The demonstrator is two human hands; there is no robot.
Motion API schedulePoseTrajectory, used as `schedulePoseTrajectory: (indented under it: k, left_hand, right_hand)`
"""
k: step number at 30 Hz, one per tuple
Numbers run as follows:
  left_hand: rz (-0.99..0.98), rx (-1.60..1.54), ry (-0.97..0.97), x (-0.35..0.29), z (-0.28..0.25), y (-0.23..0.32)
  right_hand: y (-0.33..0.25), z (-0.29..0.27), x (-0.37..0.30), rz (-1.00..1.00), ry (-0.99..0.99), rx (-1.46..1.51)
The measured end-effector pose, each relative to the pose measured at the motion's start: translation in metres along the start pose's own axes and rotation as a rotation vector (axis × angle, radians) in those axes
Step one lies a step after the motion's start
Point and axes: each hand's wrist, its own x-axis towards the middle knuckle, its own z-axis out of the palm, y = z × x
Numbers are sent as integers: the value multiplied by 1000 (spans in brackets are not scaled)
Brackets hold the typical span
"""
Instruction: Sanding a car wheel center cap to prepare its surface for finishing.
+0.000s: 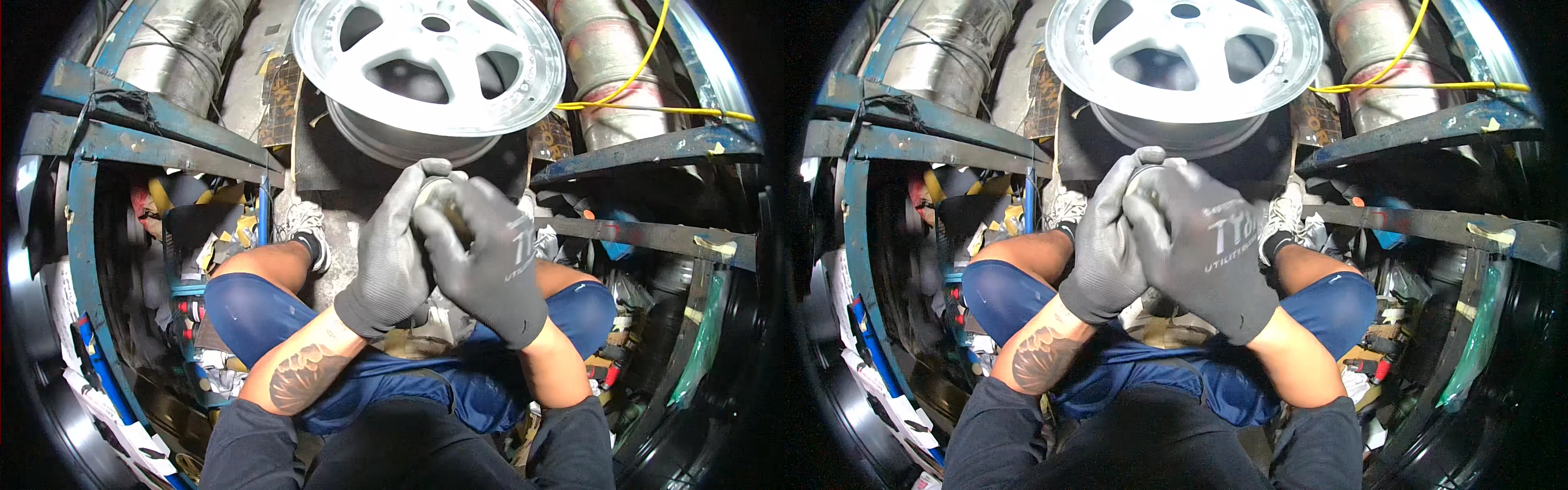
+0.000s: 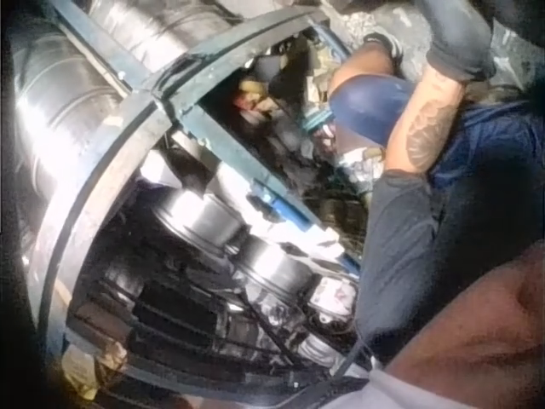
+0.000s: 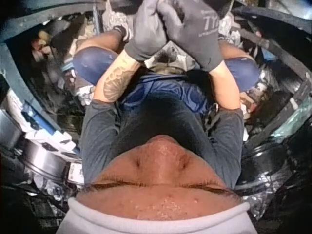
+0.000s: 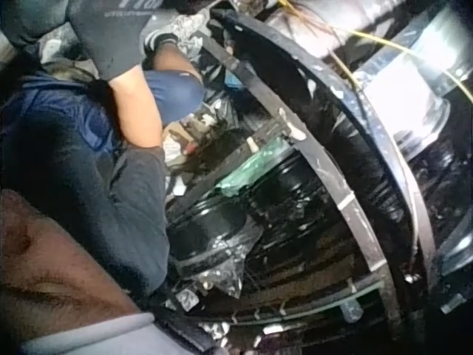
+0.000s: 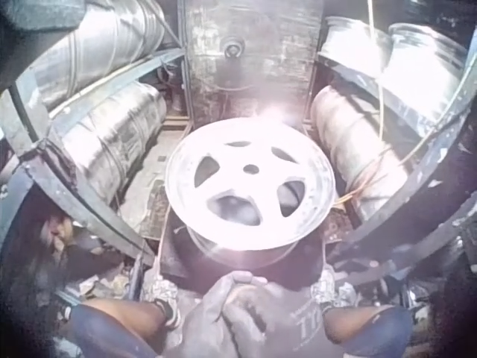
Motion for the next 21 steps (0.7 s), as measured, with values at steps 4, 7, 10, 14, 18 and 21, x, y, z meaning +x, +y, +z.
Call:
schedulePoseTrajectory:
  k: [4, 7, 10, 14, 18, 21]
  left_hand:
    - [81, 224, -13, 8, -2, 6]
    - [62, 115, -29, 8, -2, 7]
    - [-54, -121, -12, 8, -1, 9]
    - [129, 335, -14, 8, -8, 4]
    - [141, 208, -27, 7, -8, 7]
    - [180, 252, -13, 7, -7, 9]
  right_hand:
    - [8, -15, -3, 15, -38, 1]
    - [15, -22, 1, 29, 123, 165]
    - [6, -23, -5, 249, 89, 445]
    - [7, -23, -5, 307, 9, 516]
    - [14, -21, -1, 367, 10, 705]
    - [22, -15, -3, 400, 13, 717]
